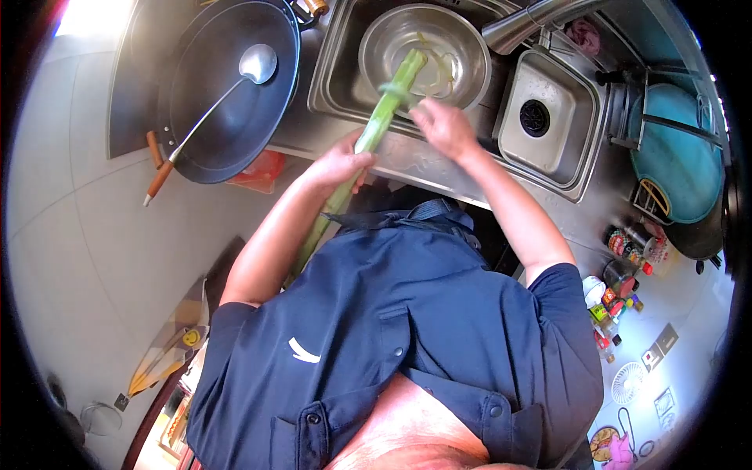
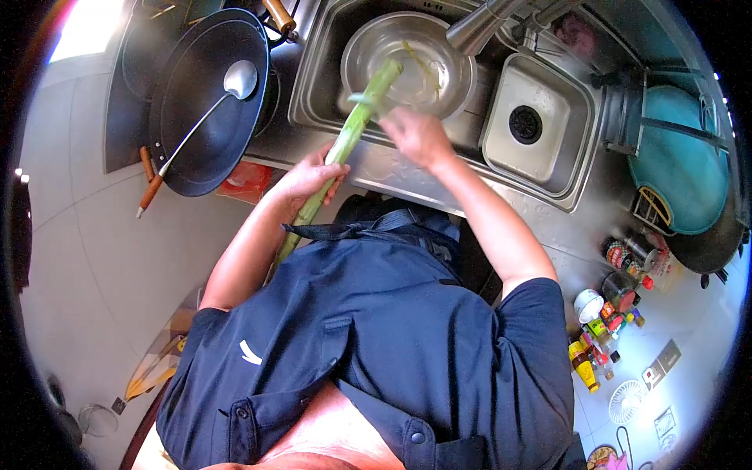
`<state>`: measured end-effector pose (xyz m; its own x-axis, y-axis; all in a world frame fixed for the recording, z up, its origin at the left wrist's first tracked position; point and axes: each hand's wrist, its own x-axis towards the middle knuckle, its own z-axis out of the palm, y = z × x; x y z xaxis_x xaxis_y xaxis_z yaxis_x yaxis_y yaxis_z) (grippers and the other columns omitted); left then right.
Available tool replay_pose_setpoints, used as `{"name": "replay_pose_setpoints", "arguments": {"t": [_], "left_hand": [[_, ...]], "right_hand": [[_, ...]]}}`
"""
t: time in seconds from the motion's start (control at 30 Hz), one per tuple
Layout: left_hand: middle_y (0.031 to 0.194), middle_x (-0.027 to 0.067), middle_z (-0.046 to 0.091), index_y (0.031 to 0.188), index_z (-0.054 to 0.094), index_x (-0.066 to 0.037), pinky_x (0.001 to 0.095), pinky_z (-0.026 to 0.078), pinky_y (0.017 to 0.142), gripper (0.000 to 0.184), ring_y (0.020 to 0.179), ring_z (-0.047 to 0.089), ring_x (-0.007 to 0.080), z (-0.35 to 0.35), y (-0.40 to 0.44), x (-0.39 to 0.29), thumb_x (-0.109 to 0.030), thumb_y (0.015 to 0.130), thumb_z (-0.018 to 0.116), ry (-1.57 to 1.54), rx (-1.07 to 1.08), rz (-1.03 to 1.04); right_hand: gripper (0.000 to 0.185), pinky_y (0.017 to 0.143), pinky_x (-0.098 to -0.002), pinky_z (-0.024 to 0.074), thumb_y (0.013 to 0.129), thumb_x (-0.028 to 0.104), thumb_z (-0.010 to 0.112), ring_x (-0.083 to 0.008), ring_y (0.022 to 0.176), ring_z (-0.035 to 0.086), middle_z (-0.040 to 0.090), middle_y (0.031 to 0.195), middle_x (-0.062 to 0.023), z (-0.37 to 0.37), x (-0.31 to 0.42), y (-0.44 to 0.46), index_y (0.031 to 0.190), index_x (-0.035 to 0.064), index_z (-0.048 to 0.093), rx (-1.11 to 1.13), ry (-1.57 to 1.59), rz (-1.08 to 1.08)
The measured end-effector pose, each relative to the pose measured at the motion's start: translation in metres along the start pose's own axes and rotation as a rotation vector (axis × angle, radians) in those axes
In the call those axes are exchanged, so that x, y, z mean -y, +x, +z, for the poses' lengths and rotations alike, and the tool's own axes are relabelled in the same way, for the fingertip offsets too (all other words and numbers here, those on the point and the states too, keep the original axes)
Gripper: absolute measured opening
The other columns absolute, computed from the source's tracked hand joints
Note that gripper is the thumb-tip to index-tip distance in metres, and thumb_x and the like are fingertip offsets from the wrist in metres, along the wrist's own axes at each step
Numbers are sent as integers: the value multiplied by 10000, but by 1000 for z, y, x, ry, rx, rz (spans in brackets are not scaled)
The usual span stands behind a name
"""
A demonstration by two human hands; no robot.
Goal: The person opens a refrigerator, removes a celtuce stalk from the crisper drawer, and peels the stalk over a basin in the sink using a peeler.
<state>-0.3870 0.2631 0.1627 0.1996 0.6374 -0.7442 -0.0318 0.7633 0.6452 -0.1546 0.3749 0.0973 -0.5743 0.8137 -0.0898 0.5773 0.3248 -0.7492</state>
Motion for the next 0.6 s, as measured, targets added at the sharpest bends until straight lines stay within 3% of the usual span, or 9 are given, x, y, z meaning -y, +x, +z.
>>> {"name": "replay_pose_setpoints", "arguments": {"t": [0.07, 0.17, 0.23, 0.3, 0.33, 0.4, 0.47, 0.57, 0.6], "left_hand": [[742, 13, 545, 1467, 402, -53, 252, 465, 433, 601, 509, 528, 100, 0, 1, -3, -138, 931, 660, -4, -1, 1], [749, 31, 555, 1437, 440, -9, 274, 478, 433, 594, 525, 543, 119, 3, 0, -7, -144, 885, 612, 0, 28, 19], [702, 2, 531, 1423, 448, -44, 253, 448, 427, 548, 496, 518, 99, 8, -6, -10, -138, 928, 662, 16, 3, 16], [697, -2, 530, 1420, 456, -44, 253, 446, 429, 543, 495, 517, 98, 12, -17, -15, -134, 926, 661, 31, 33, -8], [692, -5, 528, 1418, 464, -44, 254, 443, 430, 537, 495, 516, 96, 14, -22, -14, -129, 924, 659, 45, 64, -30], [701, -2, 537, 1436, 455, -38, 256, 441, 434, 563, 493, 515, 103, 14, -25, 2, -126, 919, 658, 61, 74, -29], [713, 3, 546, 1467, 431, -32, 257, 445, 437, 602, 491, 514, 107, 10, -29, 5, -129, 919, 659, 187, 121, 35], [723, 10, 547, 1504, 384, -35, 255, 446, 433, 643, 490, 515, 107, 12, -27, 1, -125, 927, 654, 87, 129, 16], [723, 11, 545, 1513, 371, -40, 255, 447, 432, 651, 492, 518, 106, 12, -24, -1, -121, 931, 650, -8, 138, -1]], "right_hand": [[381, 656, -500, 532, 992, 474, 601, -404, 771, 683, 681, 794, -158, 14, 12, -17, 1029, 98, 650, -75, 64, -137], [357, 668, -507, 539, 984, 450, 625, -417, 787, 679, 686, 811, -167, 22, 10, -25, 1044, 99, 658, -65, 42, -194], [373, 708, -496, 548, 989, 450, 619, -431, 851, 687, 714, 909, -199, 20, 2, -25, 1104, 98, 660, 6, 81, -58], [430, 747, -473, 550, 1011, 481, 546, -413, 869, 699, 715, 953, -223, 10, -24, -6, 1114, 84, 676, 26, 105, 243], [526, 791, -497, 563, 1036, 552, 438, -405, 844, 716, 736, 974, -212, 15, -68, 12, 1139, 120, 719, -32, -57, 306], [536, 856, -522, 547, 1040, 516, 423, -437, 940, 701, 732, 977, -227, -13, -108, 39, 1148, 76, 709, -219, -182, 400], [575, 859, -541, 536, 1045, 500, 413, -482, 952, 672, 724, 1002, -238, -39, -115, 54, 1049, 12, 718, -235, -306, 529], [558, 816, -511, 541, 1041, 503, 445, -449, 918, 696, 725, 988, -247, -44, -111, 51, 1000, 24, 728, -324, -248, 424], [540, 783, -485, 537, 1038, 500, 468, -404, 872, 701, 724, 955, -236, -38, -101, 44, 1017, 24, 722, -287, -11, 405]]}}
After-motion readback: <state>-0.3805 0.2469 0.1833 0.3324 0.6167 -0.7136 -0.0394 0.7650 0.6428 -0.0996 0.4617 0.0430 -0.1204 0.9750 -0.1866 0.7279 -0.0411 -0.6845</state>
